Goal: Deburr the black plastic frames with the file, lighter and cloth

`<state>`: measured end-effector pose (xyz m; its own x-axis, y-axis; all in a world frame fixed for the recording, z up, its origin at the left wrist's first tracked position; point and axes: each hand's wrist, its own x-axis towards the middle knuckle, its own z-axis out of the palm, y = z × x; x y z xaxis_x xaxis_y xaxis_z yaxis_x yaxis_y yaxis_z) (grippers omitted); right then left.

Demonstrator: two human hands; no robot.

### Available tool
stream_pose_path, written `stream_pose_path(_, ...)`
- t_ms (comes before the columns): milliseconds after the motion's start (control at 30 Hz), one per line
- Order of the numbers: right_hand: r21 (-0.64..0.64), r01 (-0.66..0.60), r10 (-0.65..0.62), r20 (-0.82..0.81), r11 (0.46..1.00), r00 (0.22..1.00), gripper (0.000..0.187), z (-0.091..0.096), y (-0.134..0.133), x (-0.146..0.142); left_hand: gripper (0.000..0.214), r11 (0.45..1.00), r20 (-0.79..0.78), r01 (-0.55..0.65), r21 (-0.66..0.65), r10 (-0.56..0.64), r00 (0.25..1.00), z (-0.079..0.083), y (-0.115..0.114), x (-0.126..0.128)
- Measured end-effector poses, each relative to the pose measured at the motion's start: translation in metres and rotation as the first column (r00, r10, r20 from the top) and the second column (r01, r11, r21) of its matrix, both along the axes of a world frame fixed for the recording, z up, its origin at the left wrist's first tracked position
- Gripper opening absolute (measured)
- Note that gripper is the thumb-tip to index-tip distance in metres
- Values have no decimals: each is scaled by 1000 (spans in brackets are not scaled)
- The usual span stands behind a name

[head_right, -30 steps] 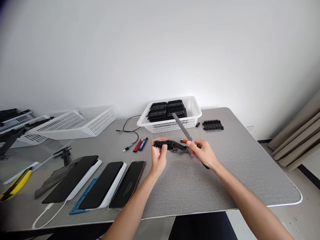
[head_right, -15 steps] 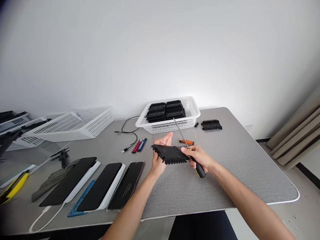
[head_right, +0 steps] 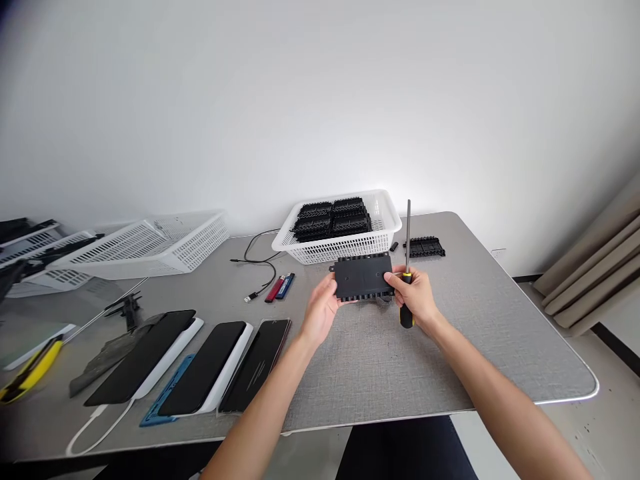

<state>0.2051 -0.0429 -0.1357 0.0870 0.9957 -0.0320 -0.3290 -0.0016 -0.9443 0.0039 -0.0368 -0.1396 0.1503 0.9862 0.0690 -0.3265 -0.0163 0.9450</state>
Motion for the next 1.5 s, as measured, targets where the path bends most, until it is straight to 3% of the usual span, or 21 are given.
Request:
stream_pose_path(100, 37, -10, 5, 139, 999, 990, 42, -2, -1, -3, 40, 995, -140, -94, 19, 96, 986, -3, 0, 3)
stream_pose_path(167, 65, -29, 15, 214, 997, 977, 42, -4, -2, -4, 39, 992, -147, -120, 46, 125, 981, -5, 0, 3)
stream_pose_path(333, 92, -17, -14, 322, 996, 946, 43, -2, -2, 1, 39, 998, -166, -37, 52, 45, 985, -7, -1, 0)
stream_pose_path(500, 208, 75, -184, 570, 975, 800, 44, 5, 1, 17, 41, 991, -125, -38, 132, 54, 991, -6, 0, 0)
stream_pose_path(600, 268, 37, -211, 660, 963, 721, 48, 8, 3, 27, 39, 988, -111, -74, 139, 90, 990, -7, 3, -2)
stream_pose_path(767, 125, -145, -21, 823, 982, 567, 51, 10, 6, 34, 44, 984, -108, -107, 145, 123, 987, -10, 7, -4)
stream_pose_path(1100, 55, -337, 61, 944, 940, 323, 59, 9, 0, 25, 51, 985, -37, -101, 138, 107, 994, -9, 8, -3)
stream_pose_path(1333, 54, -361, 26, 977, 931, 213, 58, 5, 1, 24, 52, 986, -52, -55, 155, 64, 997, -5, 5, -3)
stream_pose_path(1500, 39, -286, -4, 992, 957, 124, 60, 5, 2, 22, 51, 983, -71, -28, 181, 41, 997, -4, 3, -3)
